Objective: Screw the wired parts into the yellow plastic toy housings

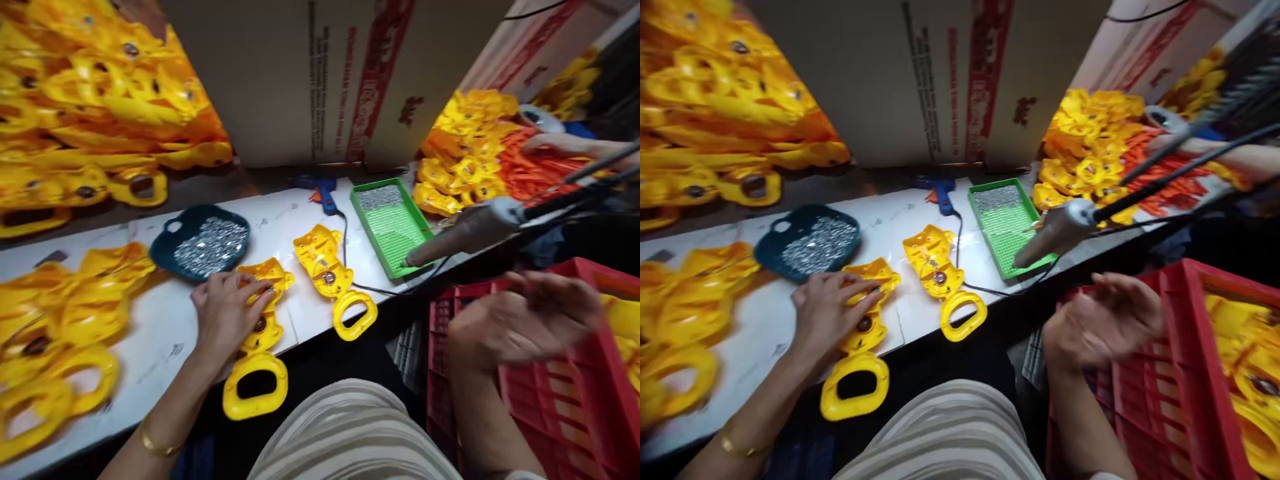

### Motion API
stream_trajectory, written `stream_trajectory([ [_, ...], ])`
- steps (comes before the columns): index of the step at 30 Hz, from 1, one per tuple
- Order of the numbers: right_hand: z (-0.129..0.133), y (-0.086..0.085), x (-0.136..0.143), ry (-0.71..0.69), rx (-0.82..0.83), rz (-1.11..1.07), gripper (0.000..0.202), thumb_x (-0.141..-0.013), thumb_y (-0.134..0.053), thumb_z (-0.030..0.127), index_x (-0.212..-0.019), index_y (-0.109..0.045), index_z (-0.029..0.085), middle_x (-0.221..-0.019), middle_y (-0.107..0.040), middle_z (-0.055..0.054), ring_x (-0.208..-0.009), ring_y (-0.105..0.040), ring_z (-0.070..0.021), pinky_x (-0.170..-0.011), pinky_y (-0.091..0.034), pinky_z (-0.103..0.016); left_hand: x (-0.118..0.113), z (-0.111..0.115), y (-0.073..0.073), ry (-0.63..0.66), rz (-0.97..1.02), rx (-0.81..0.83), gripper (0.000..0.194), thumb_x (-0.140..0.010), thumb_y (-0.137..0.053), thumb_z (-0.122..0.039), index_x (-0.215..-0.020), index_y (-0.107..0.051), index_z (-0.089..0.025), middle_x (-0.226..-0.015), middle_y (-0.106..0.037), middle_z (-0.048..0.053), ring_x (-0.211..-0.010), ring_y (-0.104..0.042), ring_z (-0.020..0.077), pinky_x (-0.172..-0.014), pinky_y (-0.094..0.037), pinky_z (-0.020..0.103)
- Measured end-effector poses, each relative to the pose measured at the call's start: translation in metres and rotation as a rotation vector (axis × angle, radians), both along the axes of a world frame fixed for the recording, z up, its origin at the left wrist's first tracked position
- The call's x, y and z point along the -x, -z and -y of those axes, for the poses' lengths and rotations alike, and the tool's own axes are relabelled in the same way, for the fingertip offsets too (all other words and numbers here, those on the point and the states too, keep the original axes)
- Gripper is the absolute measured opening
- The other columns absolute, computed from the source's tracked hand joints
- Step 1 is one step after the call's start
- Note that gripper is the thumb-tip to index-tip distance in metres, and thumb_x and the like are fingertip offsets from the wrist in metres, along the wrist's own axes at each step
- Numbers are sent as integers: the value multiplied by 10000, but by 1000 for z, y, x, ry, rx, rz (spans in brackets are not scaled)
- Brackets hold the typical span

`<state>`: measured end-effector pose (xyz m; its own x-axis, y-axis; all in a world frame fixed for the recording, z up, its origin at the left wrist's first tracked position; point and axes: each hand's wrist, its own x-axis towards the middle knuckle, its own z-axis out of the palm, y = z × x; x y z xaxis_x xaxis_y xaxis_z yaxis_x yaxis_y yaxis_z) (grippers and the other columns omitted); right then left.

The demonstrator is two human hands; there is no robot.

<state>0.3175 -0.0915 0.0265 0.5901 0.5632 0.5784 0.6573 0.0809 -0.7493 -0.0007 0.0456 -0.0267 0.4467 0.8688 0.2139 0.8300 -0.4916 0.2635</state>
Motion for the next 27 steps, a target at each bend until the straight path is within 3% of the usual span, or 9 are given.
stream_trajectory([
  [2,-6,3,-10,152,-84,24,624,-885,-464,503,-1456,-305,307,-1383,-480,-126,-1294,-497,-325,-998,-467,-536,1,-4,1,30,-22,-11,194,-873,-619,-365,-925,-773,-260,-980,-690,88,-965,-516,312,-818,-331,466],
  [3,-12,4,-14,123,-45,4,651,-865,-511,502,-1438,-338,246,-1362,-507,-150,-1268,-528,-316,-1003,-471,-518,0,-5,0,36,-30,-18,200,-873,-611,-366,-919,-775,-261,-978,-691,88,-953,-520,312,-808,-339,463],
  [5,-24,5,-22,-74,134,-104,539,-840,-575,492,-1286,-518,196,-1215,-627,-142,-1131,-625,-275,-965,-507,-452,-1,-4,-3,22,-39,-39,197,-870,-603,-360,-886,-778,-270,-952,-696,80,-927,-529,312,-791,-351,460],
  [7,-37,3,-30,-246,275,-196,336,-830,-608,475,-1009,-657,195,-948,-710,-87,-883,-689,-223,-864,-551,-391,-4,-2,-6,7,-37,-48,198,-869,-591,-350,-863,-777,-282,-926,-702,73,-910,-535,313,-781,-356,461],
  [9,-48,0,-39,-286,301,-229,265,-793,-666,457,-837,-671,196,-750,-694,-39,-684,-664,-182,-758,-567,-353,-6,-1,-10,11,-25,-37,218,-880,-566,-346,-862,-775,-283,-911,-703,80,-905,-532,319,-776,-355,465],
  [15,-84,-4,-68,-176,44,-358,354,-688,-744,471,-870,-642,185,-634,-629,16,-542,-621,-148,-576,-548,-300,-6,-2,-11,23,30,-25,194,-855,-586,-342,-835,-776,-312,-894,-705,75,-902,-532,323,-765,-356,450],
  [18,-103,3,-76,-178,-32,-405,356,-693,-712,487,-859,-610,189,-624,-617,27,-538,-623,-138,-580,-553,-291,-5,-3,-9,24,-22,-33,233,-872,-557,-361,-859,-779,-295,-908,-705,87,-916,-534,330,-754,-350,443],
  [24,-125,20,-73,-81,-204,-395,307,-745,-608,468,-887,-577,198,-535,-506,66,-448,-548,-113,-506,-515,-269,-5,-2,-8,15,-57,-55,245,-874,-547,-379,-844,-773,-291,-904,-700,77,-896,-535,309,-750,-348,425],
  [27,-132,26,-71,-46,-210,-365,332,-735,-588,504,-884,-545,210,-561,-495,60,-457,-546,-115,-509,-517,-277,-5,-3,-8,21,-25,-27,259,-878,-535,-378,-837,-774,-288,-910,-688,98,-893,-520,322,-745,-369,431],
])
